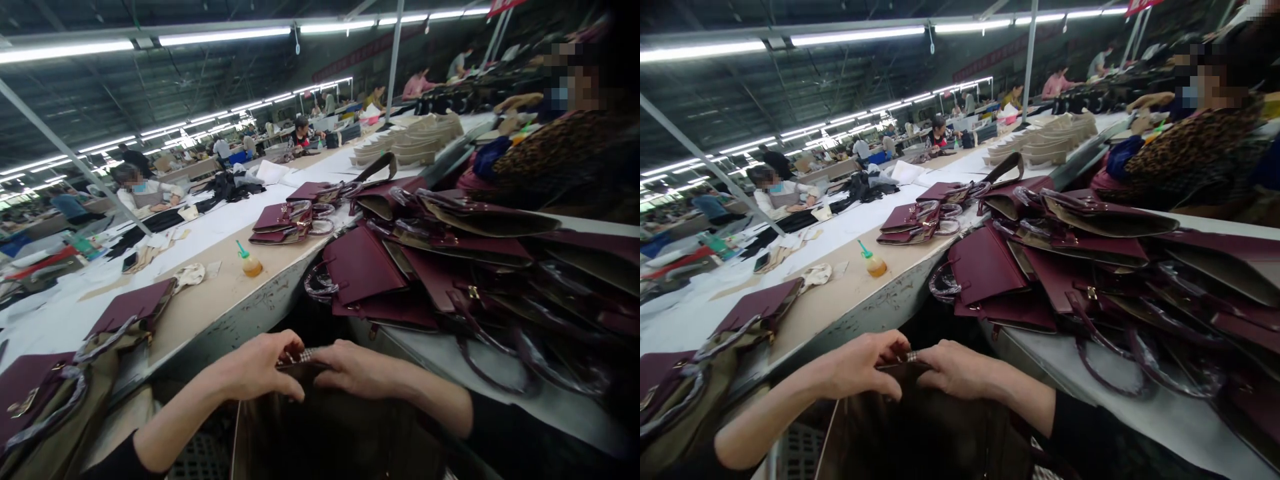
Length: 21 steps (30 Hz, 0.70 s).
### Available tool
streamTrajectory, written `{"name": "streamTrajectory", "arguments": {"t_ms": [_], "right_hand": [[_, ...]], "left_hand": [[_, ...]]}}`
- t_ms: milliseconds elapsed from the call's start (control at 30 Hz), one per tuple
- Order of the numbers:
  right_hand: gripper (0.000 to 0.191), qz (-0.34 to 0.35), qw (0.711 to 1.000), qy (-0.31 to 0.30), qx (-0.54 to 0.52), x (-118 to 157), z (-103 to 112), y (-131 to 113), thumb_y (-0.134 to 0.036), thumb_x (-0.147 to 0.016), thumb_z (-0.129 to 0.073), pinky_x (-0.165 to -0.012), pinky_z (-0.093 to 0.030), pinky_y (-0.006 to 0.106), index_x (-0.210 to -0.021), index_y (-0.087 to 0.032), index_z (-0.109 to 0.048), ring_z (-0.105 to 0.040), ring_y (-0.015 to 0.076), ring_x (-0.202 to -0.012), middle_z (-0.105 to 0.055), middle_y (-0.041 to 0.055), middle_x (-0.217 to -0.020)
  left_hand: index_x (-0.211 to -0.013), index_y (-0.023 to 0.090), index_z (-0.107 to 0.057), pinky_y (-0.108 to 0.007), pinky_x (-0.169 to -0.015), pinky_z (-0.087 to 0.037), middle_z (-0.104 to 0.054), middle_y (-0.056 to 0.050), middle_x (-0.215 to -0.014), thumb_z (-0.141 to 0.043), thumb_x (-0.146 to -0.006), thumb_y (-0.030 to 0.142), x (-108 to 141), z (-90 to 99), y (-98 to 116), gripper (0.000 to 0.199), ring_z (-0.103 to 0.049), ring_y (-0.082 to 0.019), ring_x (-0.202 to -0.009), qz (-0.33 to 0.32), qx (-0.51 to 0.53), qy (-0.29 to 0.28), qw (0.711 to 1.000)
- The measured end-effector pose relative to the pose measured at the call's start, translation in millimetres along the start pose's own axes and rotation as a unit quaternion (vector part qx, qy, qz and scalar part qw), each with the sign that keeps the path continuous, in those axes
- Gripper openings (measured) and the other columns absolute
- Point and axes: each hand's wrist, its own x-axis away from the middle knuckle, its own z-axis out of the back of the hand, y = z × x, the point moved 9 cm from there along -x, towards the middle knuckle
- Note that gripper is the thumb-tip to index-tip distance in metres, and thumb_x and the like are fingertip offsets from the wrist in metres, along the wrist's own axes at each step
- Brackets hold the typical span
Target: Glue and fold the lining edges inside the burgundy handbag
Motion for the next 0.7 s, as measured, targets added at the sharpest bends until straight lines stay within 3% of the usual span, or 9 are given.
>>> {"name": "streamTrajectory", "arguments": {"t_ms": [67, 167, 267, 367, 467, 567, 700], "right_hand": [[0.034, 0.026, 0.999, 0.005, -0.032, 2.2, -0.1, -3.6, -0.019, -0.091, -0.059, -0.077, -0.041, 0.023, -0.124, -0.026, -0.063, -0.064, 0.0161, -0.089, -0.070, -0.0015, -0.102], [0.034, 0.040, 0.997, 0.010, -0.070, 7.3, -3.5, -2.1, -0.019, -0.092, -0.057, -0.077, -0.042, 0.023, -0.124, -0.027, -0.064, -0.064, 0.0158, -0.089, -0.071, -0.0032, -0.100], [0.028, 0.026, 0.998, 0.009, -0.062, 8.7, -3.2, -1.1, -0.020, -0.089, -0.058, -0.075, -0.044, 0.023, -0.116, -0.021, -0.068, -0.064, 0.0168, -0.086, -0.071, -0.0010, -0.095], [0.025, 0.000, 0.999, -0.015, -0.045, 10.7, 8.4, -7.3, -0.022, -0.086, -0.060, -0.070, -0.044, 0.023, -0.109, -0.016, -0.071, -0.063, 0.0171, -0.081, -0.071, 0.0019, -0.090], [0.031, -0.020, 0.995, -0.073, -0.066, 18.5, 18.8, -15.4, -0.023, -0.085, -0.060, -0.066, -0.044, 0.021, -0.114, -0.017, -0.069, -0.062, 0.0163, -0.080, -0.070, 0.0022, -0.093], [0.029, -0.047, 0.986, -0.129, -0.097, 29.8, 13.2, -6.8, -0.023, -0.084, -0.061, -0.063, -0.043, 0.020, -0.112, -0.016, -0.069, -0.059, 0.0145, -0.074, -0.068, 0.0007, -0.090], [0.033, -0.004, 0.989, -0.083, -0.119, 37.0, 4.6, 14.7, -0.015, -0.085, -0.057, -0.074, -0.045, 0.021, -0.116, -0.018, -0.067, -0.061, 0.0153, -0.085, -0.068, -0.0008, -0.100]], "left_hand": [[-0.110, 0.025, -0.061, -0.026, -0.074, -0.045, -0.069, 0.000, -0.099, -0.083, -0.060, 0.036, 19.2, 7.3, -19.0, 0.056, -0.061, -0.020, -0.090, 0.043, 0.002, -0.006, 0.999], [-0.109, 0.021, -0.064, -0.025, -0.069, -0.044, -0.070, 0.000, -0.095, -0.070, -0.071, 0.027, 41.3, -0.5, -43.6, 0.038, -0.061, -0.018, -0.083, 0.089, 0.076, -0.028, 0.993], [-0.102, 0.019, -0.068, -0.021, -0.058, -0.038, -0.068, 0.003, -0.082, -0.061, -0.071, 0.018, 48.5, -9.8, -46.6, 0.032, -0.057, -0.013, -0.070, 0.091, 0.106, -0.044, 0.989], [-0.103, 0.019, -0.068, -0.020, -0.057, -0.038, -0.069, 0.003, -0.082, -0.062, -0.069, 0.016, 47.1, -9.0, -33.3, 0.034, -0.057, -0.013, -0.069, 0.079, 0.105, -0.074, 0.989], [-0.108, 0.020, -0.066, -0.021, -0.060, -0.043, -0.070, 0.001, -0.088, -0.064, -0.070, 0.016, 41.1, -8.3, -19.6, 0.039, -0.060, -0.014, -0.073, 0.059, 0.136, -0.121, 0.982], [-0.110, 0.020, -0.065, -0.022, -0.064, -0.046, -0.070, 0.000, -0.090, -0.071, -0.068, 0.019, 28.7, -23.0, -21.9, 0.042, -0.059, -0.014, -0.072, 0.049, 0.176, -0.169, 0.969], [-0.109, 0.018, -0.063, -0.023, -0.063, -0.044, -0.069, 0.000, -0.090, -0.078, -0.065, 0.029, 4.4, -43.8, -38.8, 0.047, -0.058, -0.013, -0.071, 0.066, 0.199, -0.138, 0.968]]}}
